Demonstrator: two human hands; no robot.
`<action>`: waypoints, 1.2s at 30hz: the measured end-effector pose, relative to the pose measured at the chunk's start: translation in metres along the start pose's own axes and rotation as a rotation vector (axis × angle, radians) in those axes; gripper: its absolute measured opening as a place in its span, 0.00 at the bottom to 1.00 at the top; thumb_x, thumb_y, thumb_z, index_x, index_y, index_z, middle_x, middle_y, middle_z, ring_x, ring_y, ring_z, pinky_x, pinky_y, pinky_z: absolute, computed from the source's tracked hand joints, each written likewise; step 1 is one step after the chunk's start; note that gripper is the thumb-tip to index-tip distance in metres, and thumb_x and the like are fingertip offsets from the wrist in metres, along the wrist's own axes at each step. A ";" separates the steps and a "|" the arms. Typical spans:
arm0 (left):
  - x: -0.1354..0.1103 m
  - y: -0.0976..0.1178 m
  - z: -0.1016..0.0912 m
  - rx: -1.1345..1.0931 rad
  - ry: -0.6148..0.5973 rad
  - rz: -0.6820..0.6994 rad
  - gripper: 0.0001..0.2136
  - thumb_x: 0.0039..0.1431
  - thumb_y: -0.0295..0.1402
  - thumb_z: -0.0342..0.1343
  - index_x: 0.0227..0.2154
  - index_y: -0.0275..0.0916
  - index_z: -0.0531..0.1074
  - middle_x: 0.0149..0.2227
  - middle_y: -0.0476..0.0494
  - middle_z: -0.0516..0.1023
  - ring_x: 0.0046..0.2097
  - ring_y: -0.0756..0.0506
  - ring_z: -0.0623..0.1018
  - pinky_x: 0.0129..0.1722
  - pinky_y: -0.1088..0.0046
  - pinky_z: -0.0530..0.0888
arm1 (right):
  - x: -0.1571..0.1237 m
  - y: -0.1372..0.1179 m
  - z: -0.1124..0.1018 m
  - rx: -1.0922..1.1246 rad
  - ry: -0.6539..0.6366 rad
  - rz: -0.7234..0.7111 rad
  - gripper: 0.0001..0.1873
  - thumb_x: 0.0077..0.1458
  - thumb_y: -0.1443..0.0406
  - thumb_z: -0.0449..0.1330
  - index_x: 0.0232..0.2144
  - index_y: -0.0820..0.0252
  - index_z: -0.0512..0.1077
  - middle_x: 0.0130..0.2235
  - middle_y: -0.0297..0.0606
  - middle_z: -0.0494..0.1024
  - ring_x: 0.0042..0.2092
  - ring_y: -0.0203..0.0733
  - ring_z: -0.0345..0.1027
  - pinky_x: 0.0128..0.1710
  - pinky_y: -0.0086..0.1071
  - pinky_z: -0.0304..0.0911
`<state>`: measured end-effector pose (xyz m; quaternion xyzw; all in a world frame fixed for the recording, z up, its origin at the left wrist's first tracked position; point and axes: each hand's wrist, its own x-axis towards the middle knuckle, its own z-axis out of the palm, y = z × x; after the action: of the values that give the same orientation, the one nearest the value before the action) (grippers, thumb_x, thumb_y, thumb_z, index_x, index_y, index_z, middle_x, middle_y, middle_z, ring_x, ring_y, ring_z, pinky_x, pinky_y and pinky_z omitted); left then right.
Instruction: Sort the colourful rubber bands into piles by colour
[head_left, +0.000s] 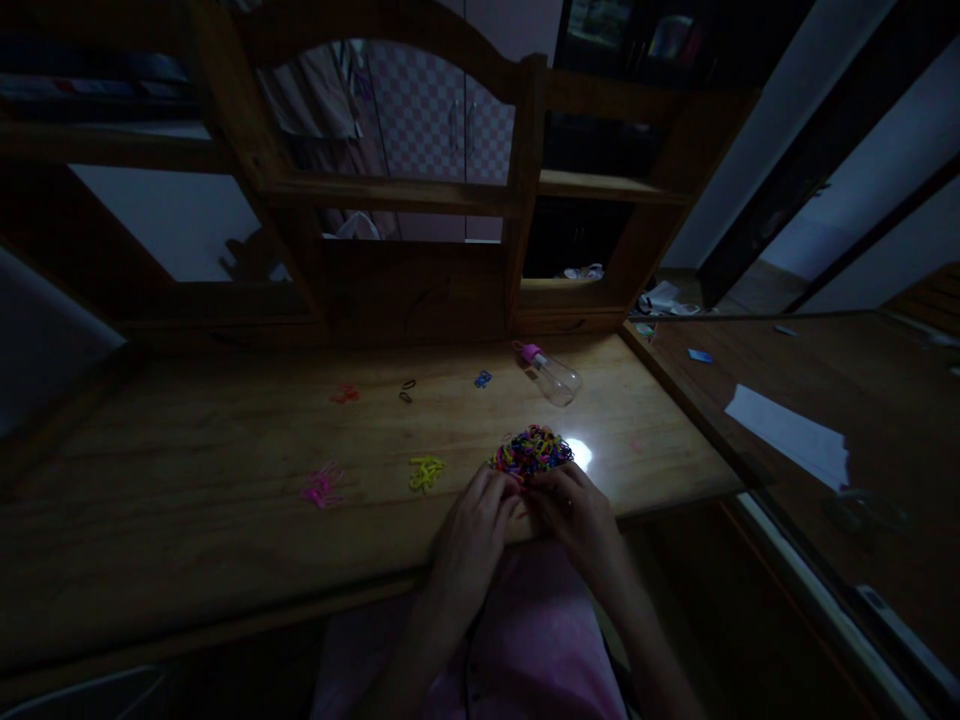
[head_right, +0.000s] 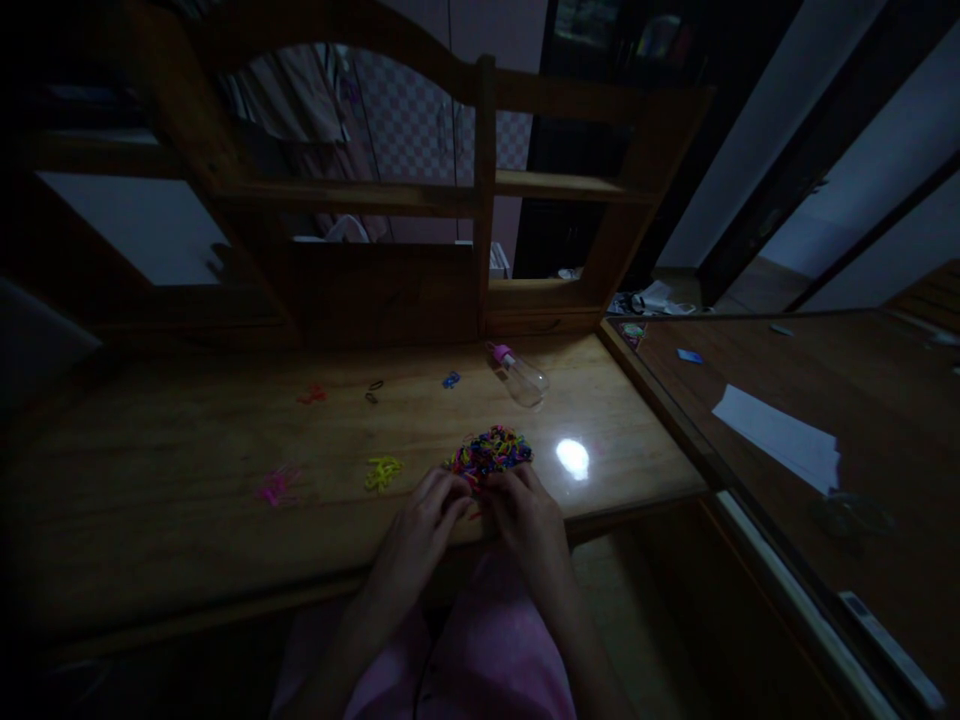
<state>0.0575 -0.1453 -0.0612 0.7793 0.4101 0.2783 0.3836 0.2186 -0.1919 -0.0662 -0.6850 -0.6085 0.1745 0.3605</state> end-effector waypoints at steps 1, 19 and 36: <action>0.000 0.000 0.000 -0.005 0.005 0.002 0.07 0.64 0.26 0.46 0.37 0.42 0.68 0.41 0.47 0.69 0.43 0.46 0.72 0.45 0.69 0.68 | 0.000 0.000 0.000 -0.008 0.000 0.005 0.05 0.58 0.68 0.57 0.37 0.56 0.71 0.39 0.37 0.71 0.38 0.39 0.67 0.37 0.31 0.62; -0.003 0.002 0.001 0.067 -0.032 0.025 0.04 0.60 0.27 0.53 0.35 0.42 0.70 0.41 0.47 0.68 0.45 0.46 0.71 0.47 0.67 0.69 | -0.004 -0.008 -0.027 0.185 0.030 0.117 0.05 0.60 0.61 0.56 0.37 0.57 0.68 0.34 0.34 0.73 0.32 0.36 0.67 0.29 0.27 0.60; -0.003 -0.004 -0.006 -0.018 0.036 0.013 0.07 0.65 0.29 0.45 0.34 0.41 0.68 0.39 0.46 0.69 0.43 0.45 0.71 0.46 0.68 0.68 | 0.007 -0.015 -0.006 -0.569 -0.152 -0.110 0.08 0.62 0.69 0.51 0.43 0.56 0.66 0.41 0.39 0.74 0.32 0.39 0.69 0.24 0.31 0.49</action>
<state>0.0499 -0.1439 -0.0612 0.7734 0.4093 0.2985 0.3812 0.2135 -0.1874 -0.0500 -0.7097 -0.6943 0.0279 0.1165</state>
